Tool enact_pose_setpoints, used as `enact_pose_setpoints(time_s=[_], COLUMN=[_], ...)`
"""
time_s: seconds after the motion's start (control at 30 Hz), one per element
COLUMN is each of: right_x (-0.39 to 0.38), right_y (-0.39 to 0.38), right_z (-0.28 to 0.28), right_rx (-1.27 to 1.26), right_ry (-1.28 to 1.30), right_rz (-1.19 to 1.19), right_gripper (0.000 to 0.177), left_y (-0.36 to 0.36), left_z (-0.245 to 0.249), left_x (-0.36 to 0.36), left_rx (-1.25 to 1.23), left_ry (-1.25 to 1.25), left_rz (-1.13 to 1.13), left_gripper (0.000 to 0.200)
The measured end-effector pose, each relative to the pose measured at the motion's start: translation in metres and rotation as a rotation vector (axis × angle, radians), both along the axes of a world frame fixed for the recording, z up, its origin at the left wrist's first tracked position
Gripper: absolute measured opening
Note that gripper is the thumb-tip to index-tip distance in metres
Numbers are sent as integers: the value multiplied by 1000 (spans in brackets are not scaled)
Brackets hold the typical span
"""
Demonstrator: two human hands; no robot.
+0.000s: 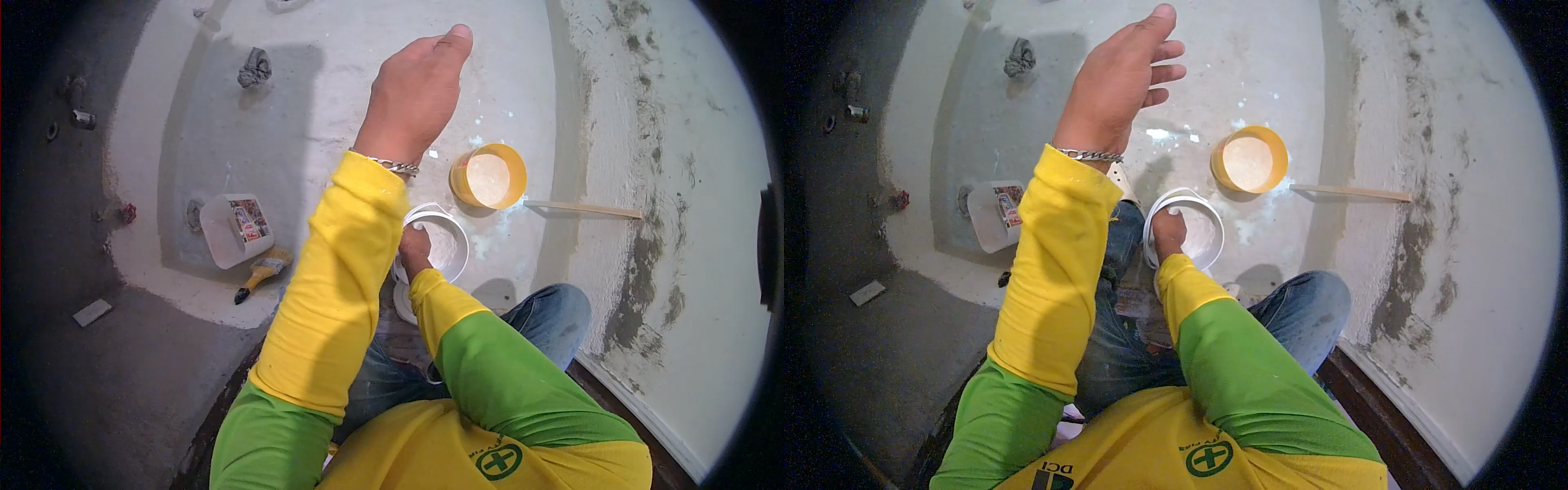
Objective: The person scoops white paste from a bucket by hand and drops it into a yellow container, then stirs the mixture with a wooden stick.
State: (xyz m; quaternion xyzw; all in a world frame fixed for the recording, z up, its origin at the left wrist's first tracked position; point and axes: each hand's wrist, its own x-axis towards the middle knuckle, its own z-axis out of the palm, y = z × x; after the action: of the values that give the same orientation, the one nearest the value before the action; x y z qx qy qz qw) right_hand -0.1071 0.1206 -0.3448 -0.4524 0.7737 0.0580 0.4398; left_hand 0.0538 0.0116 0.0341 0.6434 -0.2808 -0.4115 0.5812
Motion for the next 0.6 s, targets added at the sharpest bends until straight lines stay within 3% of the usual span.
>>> enact_pose_setpoints(time_s=[0.07, 0.2, 0.27, 0.3, 0.37, 0.47, 0.6], right_x=[-12, -19, -23, -26, -28, -27, -33], right_y=[-1, -6, -10, -9, -5, -14, -21], right_z=[-27, -33, -33, -43, -71, -3, 6], right_rx=[19, 40, 168, 166, 250, 395, 642], right_ry=[-18, -213, -421, -421, -626, -821, -914], right_rz=[362, 299, 72, 70, -236, -360, -572], right_gripper=[75, 74, 71, 71, 62, 55, 46], left_y=[-3, -2, -3, -5, -7, -10, -14], left_z=[-5, 0, -2, -4, -6, -5, -10], left_x=[1, -7, -11, -14, -16, -21, -26], left_rx=[-17, -27, -54, -55, -62, -19, -37], left_ry=[-62, -5, -28, -28, -62, -86, -97], left_rz=[-57, -6, 10, 8, 0, -32, -21], left_gripper=[55, 55, 57, 57, 59, 59, 58])
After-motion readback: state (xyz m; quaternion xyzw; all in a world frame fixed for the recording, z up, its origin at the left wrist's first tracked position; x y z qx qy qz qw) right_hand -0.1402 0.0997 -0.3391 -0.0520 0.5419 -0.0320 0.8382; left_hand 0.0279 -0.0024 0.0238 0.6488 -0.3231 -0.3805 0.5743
